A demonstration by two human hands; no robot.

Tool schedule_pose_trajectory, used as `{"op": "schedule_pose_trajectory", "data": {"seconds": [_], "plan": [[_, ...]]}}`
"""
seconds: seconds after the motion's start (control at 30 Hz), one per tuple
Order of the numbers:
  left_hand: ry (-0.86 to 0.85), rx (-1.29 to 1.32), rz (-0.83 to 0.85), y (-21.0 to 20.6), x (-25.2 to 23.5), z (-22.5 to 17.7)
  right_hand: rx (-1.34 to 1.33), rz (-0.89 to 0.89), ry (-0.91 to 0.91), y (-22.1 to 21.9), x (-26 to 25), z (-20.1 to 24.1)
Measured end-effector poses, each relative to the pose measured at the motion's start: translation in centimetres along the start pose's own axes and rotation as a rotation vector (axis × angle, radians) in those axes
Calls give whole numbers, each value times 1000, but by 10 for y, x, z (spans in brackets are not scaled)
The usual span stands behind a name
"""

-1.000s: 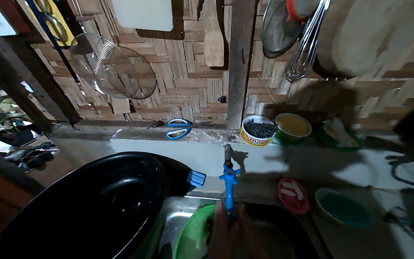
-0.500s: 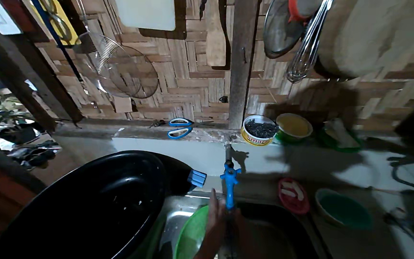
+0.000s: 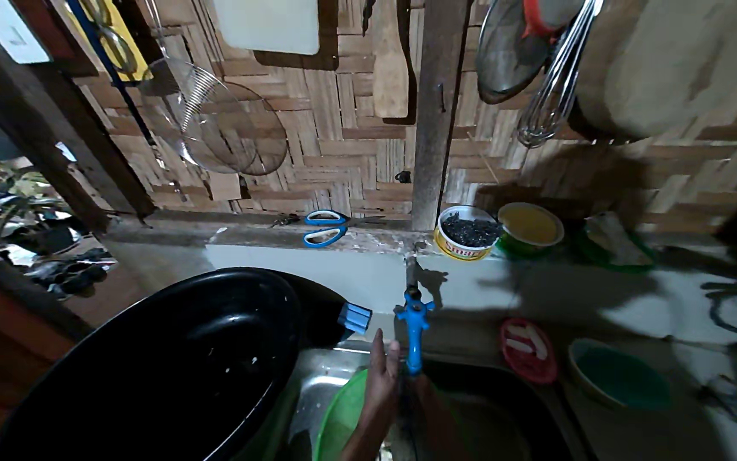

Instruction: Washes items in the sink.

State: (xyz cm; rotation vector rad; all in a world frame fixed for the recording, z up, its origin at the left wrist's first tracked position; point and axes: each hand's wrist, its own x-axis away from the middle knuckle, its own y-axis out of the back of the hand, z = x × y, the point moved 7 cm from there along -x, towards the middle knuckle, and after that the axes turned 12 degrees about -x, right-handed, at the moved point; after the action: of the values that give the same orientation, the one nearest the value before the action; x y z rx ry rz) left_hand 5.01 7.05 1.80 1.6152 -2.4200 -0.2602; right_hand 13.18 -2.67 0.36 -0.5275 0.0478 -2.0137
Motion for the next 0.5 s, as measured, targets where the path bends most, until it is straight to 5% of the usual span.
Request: {"op": "schedule_pose_trajectory", "data": {"seconds": [0.1, 0.2, 0.4, 0.5], "plan": [[-175, -190, 32, -18, 35, -2, -96, -47, 149, 21, -41, -26], [-315, -310, 108, -35, 81, 2, -125, -162, 124, 31, -28, 2], [-84, 89, -27, -4, 15, 7, -21, 53, 95, 13, -11, -21], [-101, -8, 13, -13, 25, 4, -77, -28, 135, 17, -25, -23]]}}
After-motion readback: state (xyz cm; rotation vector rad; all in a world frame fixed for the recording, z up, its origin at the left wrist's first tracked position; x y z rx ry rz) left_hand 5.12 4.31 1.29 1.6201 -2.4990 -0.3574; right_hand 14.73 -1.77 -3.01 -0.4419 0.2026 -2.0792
